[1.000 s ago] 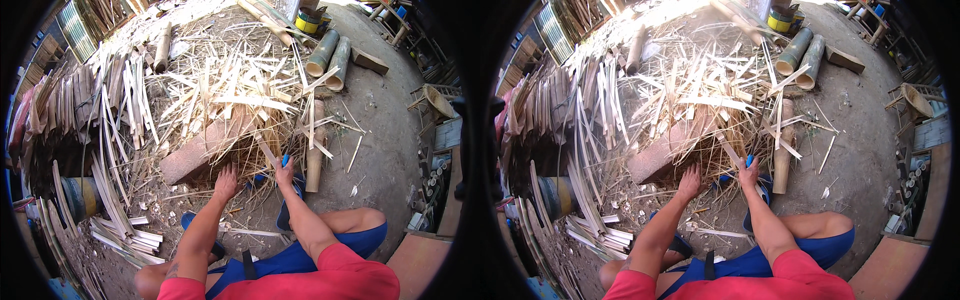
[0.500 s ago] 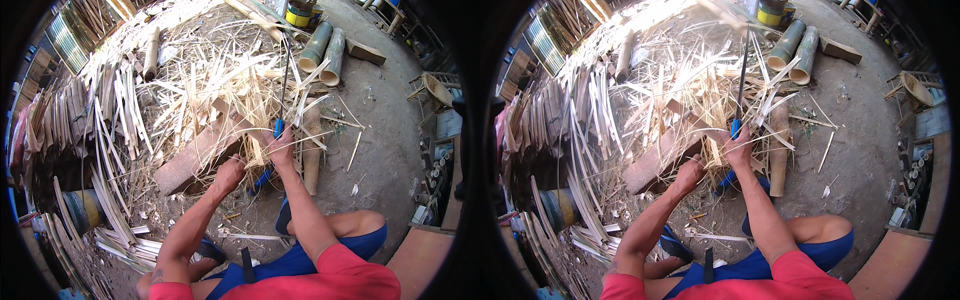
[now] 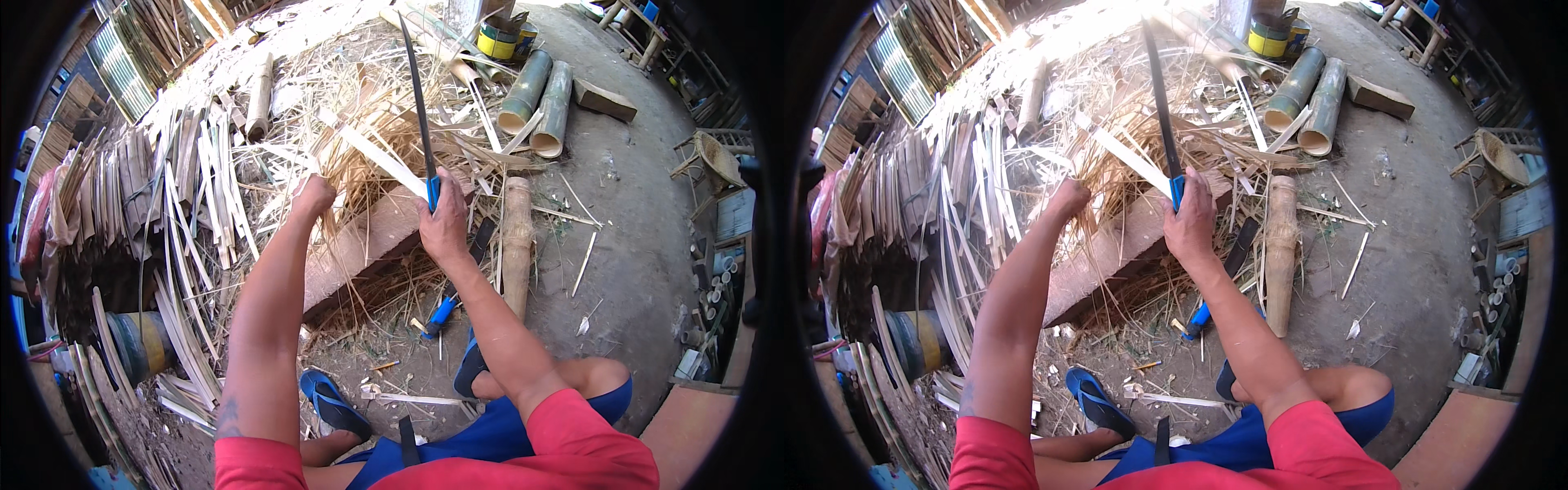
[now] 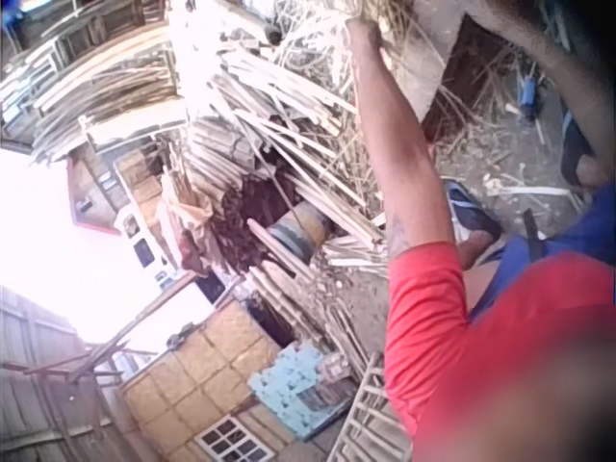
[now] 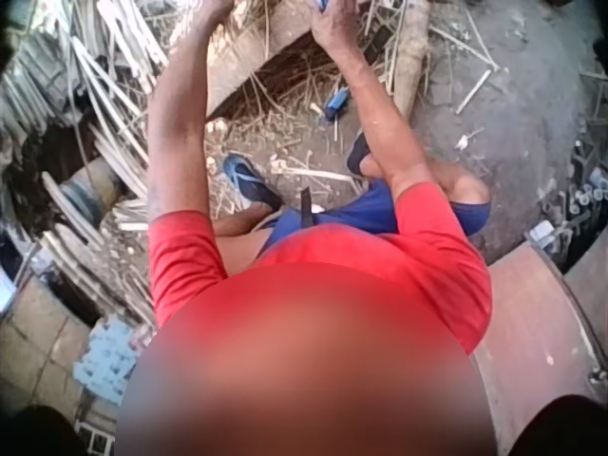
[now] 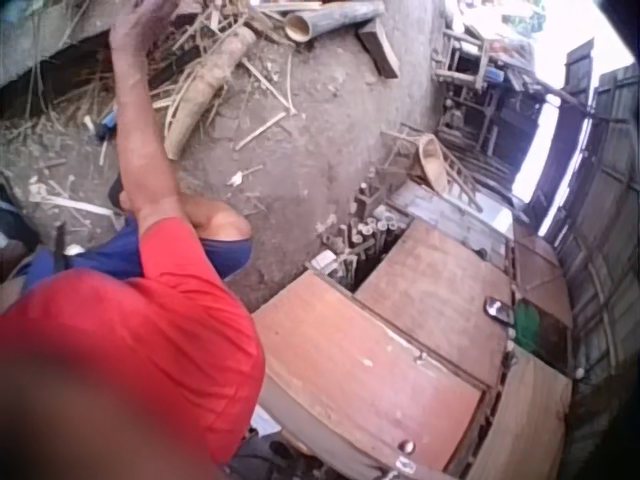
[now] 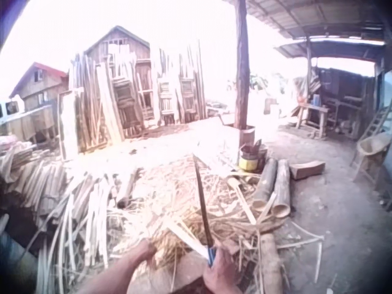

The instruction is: The person sits on the ground and uses a knife to split a thin bamboo strip into smaller pieces. They then pick up a larger bamboo pole and split it lengthwise into strips.

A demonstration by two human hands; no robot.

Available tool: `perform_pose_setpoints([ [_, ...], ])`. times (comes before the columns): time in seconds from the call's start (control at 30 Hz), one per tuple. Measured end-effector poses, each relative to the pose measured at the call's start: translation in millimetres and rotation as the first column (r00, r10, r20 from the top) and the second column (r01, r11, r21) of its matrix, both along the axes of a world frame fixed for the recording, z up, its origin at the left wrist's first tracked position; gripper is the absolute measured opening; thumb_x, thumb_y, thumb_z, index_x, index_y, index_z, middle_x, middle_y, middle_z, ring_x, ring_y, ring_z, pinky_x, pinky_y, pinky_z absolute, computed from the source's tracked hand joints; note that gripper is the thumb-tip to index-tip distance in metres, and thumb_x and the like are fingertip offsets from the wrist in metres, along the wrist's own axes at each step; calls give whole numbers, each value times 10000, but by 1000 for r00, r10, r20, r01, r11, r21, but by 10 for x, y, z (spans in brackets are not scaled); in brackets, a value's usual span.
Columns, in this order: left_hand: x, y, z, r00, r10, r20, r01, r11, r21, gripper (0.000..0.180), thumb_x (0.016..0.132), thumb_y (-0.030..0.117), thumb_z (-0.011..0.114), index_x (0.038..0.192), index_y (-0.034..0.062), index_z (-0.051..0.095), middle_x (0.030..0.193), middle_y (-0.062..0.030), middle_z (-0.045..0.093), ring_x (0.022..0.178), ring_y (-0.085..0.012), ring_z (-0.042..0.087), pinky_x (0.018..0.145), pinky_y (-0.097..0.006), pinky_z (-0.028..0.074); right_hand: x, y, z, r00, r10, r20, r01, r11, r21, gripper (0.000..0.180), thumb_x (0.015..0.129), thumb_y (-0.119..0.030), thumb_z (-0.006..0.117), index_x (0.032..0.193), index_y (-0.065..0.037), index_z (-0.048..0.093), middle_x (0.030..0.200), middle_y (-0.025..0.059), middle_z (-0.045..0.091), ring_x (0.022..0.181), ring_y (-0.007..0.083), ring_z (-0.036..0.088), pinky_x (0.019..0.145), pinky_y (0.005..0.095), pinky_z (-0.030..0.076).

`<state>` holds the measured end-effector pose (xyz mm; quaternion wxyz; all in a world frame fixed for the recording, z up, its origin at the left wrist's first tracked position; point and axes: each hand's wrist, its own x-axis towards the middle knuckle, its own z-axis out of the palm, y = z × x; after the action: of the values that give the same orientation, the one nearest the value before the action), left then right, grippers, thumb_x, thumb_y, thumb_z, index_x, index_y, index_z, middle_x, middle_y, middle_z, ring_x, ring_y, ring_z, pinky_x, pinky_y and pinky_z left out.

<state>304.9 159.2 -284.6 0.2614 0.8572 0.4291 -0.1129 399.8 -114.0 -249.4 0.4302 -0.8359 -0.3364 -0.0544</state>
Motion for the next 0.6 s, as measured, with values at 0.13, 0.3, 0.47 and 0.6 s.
perform_pose_setpoints([
  [0.13,-128,-131,-281,998,-35,61,54,936,-348,266,850,215,624,776,-35,674,629,-127,594,598,-213,595,535,-388,486,-95,148,-533,996,88,1,-86,982,-167,644,868,-176,724,1394,32,415,1366,246,512,1345,407,440,1122,526,320],
  [0.3,563,127,-375,589,716,375,-291,621,-728,201,883,84,675,961,-94,622,790,-117,651,580,-194,592,498,-368,461,362,652,-597,983,181,-38,-181,898,-401,480,917,-225,670,1293,12,488,1322,209,567,1345,369,461,1140,586,254],
  [0.47,937,621,-391,537,555,636,-571,794,-211,908,884,484,731,1433,-131,351,1297,-346,576,1195,-440,587,1042,-428,450,1264,1104,-311,987,101,-121,-154,791,-592,394,920,-244,684,1221,-32,546,1240,140,610,1270,343,529,1114,634,293],
  [0.6,541,654,-224,942,177,286,-183,983,-3,732,923,462,638,1403,-69,482,1358,-320,553,1287,-416,537,1084,-430,414,1504,493,-278,993,-55,-102,-6,855,-519,350,895,-286,720,1171,-109,599,1198,134,589,1185,345,559,992,560,407],
])
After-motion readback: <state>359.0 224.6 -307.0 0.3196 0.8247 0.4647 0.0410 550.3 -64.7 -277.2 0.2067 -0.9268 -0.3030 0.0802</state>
